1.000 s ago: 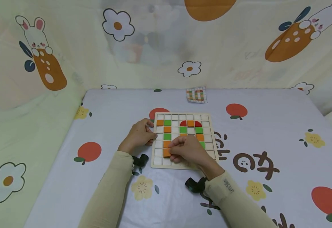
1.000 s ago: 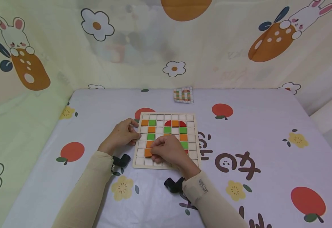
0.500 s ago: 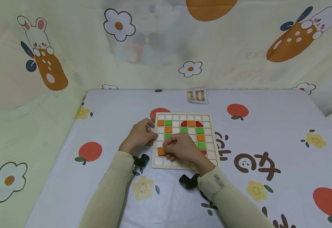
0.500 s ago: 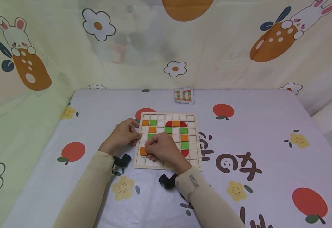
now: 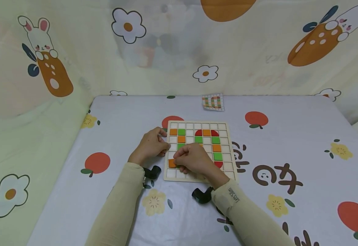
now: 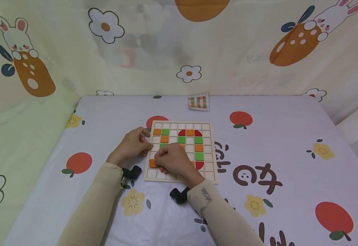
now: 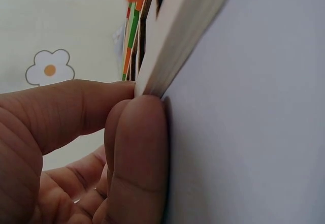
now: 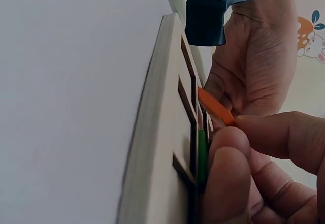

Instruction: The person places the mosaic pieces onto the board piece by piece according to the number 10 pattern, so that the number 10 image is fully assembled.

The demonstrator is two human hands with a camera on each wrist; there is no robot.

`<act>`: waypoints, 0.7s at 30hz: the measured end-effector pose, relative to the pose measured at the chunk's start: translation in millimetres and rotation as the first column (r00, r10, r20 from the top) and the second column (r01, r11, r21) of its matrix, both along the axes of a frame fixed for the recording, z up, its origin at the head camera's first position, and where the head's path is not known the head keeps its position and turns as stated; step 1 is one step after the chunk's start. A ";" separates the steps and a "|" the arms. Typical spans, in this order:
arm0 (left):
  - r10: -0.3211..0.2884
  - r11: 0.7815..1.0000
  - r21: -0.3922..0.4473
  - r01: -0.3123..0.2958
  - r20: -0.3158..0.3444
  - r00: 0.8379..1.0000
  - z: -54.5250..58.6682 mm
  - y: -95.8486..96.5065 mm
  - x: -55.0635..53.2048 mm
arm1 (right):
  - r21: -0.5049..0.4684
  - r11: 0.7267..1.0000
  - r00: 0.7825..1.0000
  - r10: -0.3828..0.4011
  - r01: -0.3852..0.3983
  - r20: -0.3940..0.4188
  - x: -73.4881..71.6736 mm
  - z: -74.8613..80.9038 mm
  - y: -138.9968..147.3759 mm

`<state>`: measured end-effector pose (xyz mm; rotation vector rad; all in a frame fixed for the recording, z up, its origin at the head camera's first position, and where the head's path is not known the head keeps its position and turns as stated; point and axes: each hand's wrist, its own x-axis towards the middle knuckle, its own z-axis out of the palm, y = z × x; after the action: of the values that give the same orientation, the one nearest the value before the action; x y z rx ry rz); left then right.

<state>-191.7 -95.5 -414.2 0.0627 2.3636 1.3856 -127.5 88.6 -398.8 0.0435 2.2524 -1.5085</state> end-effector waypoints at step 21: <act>-0.012 1.000 -0.006 0.012 0.017 1.000 -2.7 3.7 -2.2 | -0.029 0.999 1.000 -0.019 0.018 -0.008 4.6 -4.5 4.7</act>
<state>-193.9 -91.9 -416.9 0.0627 2.3499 1.3683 -122.9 93.3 -403.3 0.0496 2.2422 -1.5534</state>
